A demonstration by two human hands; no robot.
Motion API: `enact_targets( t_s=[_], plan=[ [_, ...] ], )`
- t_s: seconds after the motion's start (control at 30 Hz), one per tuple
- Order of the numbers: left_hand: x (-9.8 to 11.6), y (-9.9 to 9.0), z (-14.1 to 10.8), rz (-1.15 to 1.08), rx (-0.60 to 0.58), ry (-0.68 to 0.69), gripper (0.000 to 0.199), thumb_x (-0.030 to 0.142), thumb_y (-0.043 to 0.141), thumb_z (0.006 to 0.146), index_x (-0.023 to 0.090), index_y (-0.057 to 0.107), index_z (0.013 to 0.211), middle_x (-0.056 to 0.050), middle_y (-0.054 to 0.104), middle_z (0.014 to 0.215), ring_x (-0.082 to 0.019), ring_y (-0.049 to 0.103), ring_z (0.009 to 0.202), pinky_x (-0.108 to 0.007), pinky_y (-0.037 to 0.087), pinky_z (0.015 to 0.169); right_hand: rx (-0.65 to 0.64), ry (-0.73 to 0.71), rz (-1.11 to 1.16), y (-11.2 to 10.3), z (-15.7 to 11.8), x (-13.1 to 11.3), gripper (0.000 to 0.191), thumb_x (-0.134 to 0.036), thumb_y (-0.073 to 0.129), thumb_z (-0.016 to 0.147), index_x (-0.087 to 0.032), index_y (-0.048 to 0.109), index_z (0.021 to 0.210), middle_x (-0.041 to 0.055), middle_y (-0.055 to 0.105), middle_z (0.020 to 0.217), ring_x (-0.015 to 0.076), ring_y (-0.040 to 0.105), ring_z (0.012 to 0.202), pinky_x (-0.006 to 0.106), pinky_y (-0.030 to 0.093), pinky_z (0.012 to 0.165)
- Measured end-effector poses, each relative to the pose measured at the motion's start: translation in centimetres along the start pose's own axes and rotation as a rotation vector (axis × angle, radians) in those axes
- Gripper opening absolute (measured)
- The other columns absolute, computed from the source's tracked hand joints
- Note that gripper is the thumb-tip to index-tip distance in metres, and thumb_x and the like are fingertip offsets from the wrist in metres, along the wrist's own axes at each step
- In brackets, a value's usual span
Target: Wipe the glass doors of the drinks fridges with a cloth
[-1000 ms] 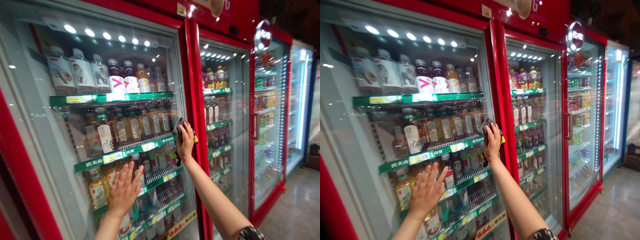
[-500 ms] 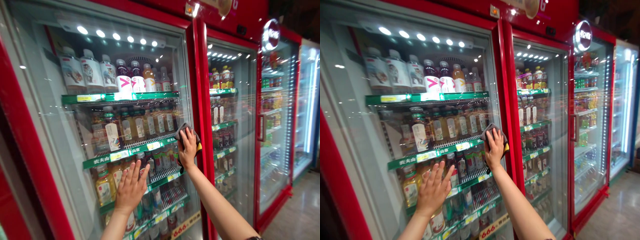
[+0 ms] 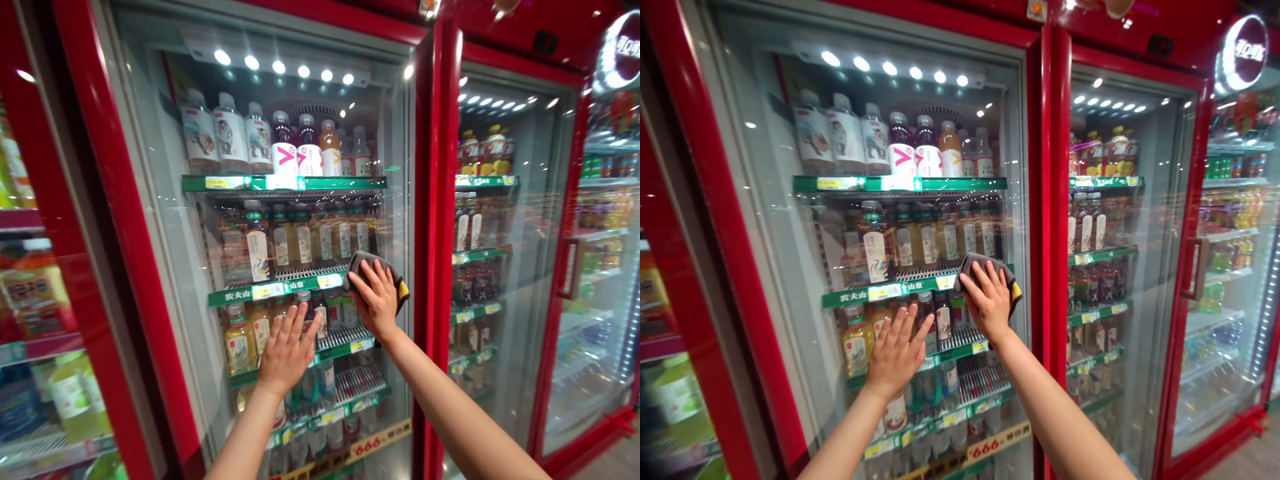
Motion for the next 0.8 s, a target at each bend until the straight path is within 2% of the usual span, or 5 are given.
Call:
enact_targets(
  t_s=[0.13, 0.37, 0.47, 0.6, 0.8],
  plan=[
    [0.1, 0.0, -0.3, -0.002, -0.029, -0.004, 0.084, 0.031, 0.067, 0.085, 0.028, 0.028, 0.159, -0.009, 0.015, 0.168, -0.026, 0.010, 0.157, -0.045, 0.005, 0.129, -0.099, -0.202, 0.054, -1.3, -1.8, 0.9, 0.050, -0.020, 0.055, 0.097, -0.036, 0.053, 0.145, 0.0027, 0.059, 0.146, 0.0249, 0.042, 0.146, 0.052, 0.034, 0.121],
    [0.1, 0.2, -0.7, 0.020, -0.042, -0.004, 0.081, 0.032, 0.067, 0.084, 0.028, 0.032, 0.158, -0.010, 0.015, 0.168, -0.027, 0.010, 0.157, -0.046, 0.006, 0.129, 0.035, -0.033, -0.045, 0.6, 3.2, -1.1, 0.048, -0.027, 0.060, 0.096, -0.033, 0.055, 0.144, 0.0052, 0.051, 0.153, 0.0286, 0.037, 0.148, 0.053, 0.032, 0.121],
    [0.2, 0.2, -0.8, 0.028, -0.052, -0.007, 0.082, 0.032, 0.067, 0.084, 0.029, 0.031, 0.158, -0.010, 0.017, 0.168, -0.027, 0.011, 0.156, -0.046, 0.007, 0.129, -0.104, -0.208, -0.005, 0.5, 2.3, -2.5, 0.046, -0.025, 0.058, 0.097, -0.034, 0.057, 0.141, 0.0017, 0.052, 0.152, 0.0257, 0.035, 0.149, 0.050, 0.027, 0.124],
    [0.3, 0.0, -0.8, 0.044, -0.052, -0.005, 0.084, 0.031, 0.067, 0.084, 0.027, 0.029, 0.159, -0.010, 0.020, 0.167, -0.027, 0.011, 0.156, -0.046, 0.008, 0.129, -0.240, -0.416, 0.055, -1.1, 0.4, -0.5, 0.047, -0.018, 0.053, 0.098, -0.036, 0.057, 0.141, -0.0021, 0.057, 0.148, 0.0207, 0.040, 0.147, 0.045, 0.027, 0.125],
    [0.3, 0.0, -0.9, 0.027, -0.032, 0.001, 0.081, 0.031, 0.065, 0.085, 0.026, 0.031, 0.158, -0.011, 0.021, 0.166, -0.027, 0.012, 0.156, -0.045, 0.007, 0.129, -0.021, -0.103, -0.018, 0.7, 5.1, -1.8, 0.052, -0.026, 0.057, 0.098, -0.035, 0.049, 0.148, 0.0028, 0.048, 0.156, 0.0279, 0.037, 0.149, 0.053, 0.028, 0.123]
  ],
)
Point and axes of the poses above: each hand's wrist, its own z-axis towards the middle knuckle, its own y-axis out of the palm, x = y × z, the point moved 3 cm from there along z, towards the middle knuckle
